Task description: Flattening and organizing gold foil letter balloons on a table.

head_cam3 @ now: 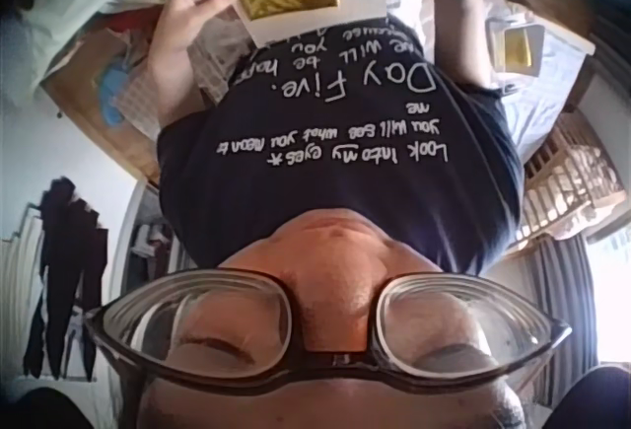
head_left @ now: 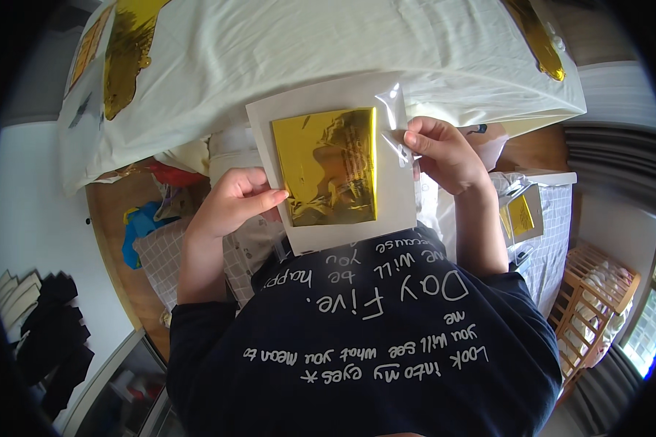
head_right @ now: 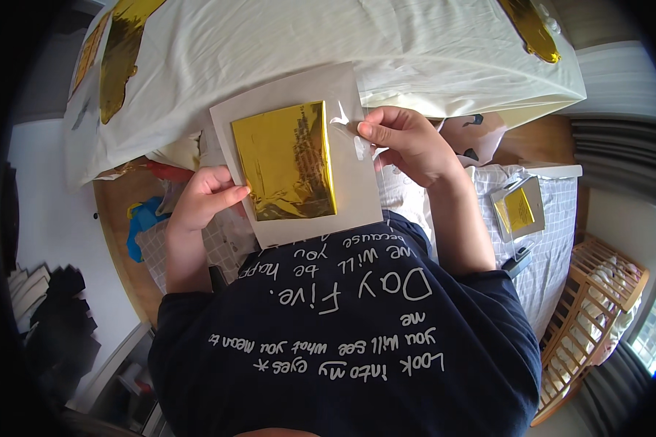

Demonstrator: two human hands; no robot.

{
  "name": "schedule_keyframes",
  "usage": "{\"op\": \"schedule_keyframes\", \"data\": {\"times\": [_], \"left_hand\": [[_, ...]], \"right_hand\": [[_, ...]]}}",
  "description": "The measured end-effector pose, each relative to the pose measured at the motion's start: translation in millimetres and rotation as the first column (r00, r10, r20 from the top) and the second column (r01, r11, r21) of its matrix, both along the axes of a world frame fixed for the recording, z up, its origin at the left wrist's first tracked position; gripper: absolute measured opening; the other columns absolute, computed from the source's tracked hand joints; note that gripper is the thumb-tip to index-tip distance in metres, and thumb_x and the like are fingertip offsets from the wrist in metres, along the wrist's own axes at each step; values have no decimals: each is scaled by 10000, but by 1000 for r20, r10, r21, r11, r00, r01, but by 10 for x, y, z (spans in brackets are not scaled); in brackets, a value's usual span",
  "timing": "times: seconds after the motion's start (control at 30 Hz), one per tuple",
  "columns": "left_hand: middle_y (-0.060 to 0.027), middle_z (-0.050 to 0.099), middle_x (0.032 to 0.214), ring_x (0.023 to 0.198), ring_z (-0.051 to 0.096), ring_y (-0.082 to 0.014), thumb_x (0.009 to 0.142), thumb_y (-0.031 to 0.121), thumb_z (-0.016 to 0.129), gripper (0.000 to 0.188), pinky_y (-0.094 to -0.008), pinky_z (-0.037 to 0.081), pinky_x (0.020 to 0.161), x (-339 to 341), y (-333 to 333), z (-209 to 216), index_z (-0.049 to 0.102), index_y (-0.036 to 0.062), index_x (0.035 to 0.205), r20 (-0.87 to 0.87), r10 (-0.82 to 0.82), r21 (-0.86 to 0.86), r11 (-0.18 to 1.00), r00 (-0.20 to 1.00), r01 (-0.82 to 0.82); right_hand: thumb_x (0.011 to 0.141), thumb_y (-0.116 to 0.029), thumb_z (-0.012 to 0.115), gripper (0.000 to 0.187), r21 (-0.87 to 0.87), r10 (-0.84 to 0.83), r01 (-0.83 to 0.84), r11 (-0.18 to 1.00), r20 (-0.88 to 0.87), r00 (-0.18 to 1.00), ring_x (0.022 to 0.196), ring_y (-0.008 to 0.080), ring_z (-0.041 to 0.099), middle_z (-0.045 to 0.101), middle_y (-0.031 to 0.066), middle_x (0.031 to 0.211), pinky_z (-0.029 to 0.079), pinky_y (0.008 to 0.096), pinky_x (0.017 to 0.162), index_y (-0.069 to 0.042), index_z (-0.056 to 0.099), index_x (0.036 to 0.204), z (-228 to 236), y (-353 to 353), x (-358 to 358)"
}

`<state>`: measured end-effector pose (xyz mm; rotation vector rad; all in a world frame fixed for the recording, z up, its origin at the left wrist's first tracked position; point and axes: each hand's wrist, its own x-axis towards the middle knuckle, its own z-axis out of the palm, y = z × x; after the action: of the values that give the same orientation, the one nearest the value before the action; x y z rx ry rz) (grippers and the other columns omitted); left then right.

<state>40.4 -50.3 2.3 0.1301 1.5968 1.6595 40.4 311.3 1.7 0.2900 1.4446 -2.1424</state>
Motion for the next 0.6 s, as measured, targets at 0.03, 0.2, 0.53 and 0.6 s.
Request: {"op": "schedule_keyframes", "data": {"times": [0.03,0.2,0.53,0.6], "left_hand": [[-38,703,872,766,669,-93,961,142,681,193,-256,556,682,-11,-29,-29,689,-48,989,9,-14,-2,1000,1000,14],[-46,705,874,745,668,-95,956,131,682,168,-256,551,664,-14,-19,-14,680,-36,940,25,-2,32,999,1000,1],[-26,704,884,750,655,-86,938,152,707,170,-248,543,660,13,63,-23,686,-2,1008,52,95,52,994,994,-97],[-15,700,877,750,651,-81,935,154,712,162,-245,542,660,17,77,-26,687,9,1002,53,126,65,989,991,-129]], "right_hand": [[951,-208,718,143,-91,27,-26,996,15,1000,682,82,647,681,3,816,533,211,601,-70,683,944,-37,29,-7],[949,-234,725,172,-262,117,-102,960,43,992,684,63,632,634,-26,787,523,210,616,-83,653,909,-71,84,-10],[998,-193,651,115,-301,41,-24,953,50,998,849,94,647,646,-4,884,545,236,648,-90,639,1049,15,-31,23],[995,-180,654,124,-316,48,-32,948,43,998,887,102,650,658,9,917,555,248,663,-85,641,1075,19,11,25]]}}
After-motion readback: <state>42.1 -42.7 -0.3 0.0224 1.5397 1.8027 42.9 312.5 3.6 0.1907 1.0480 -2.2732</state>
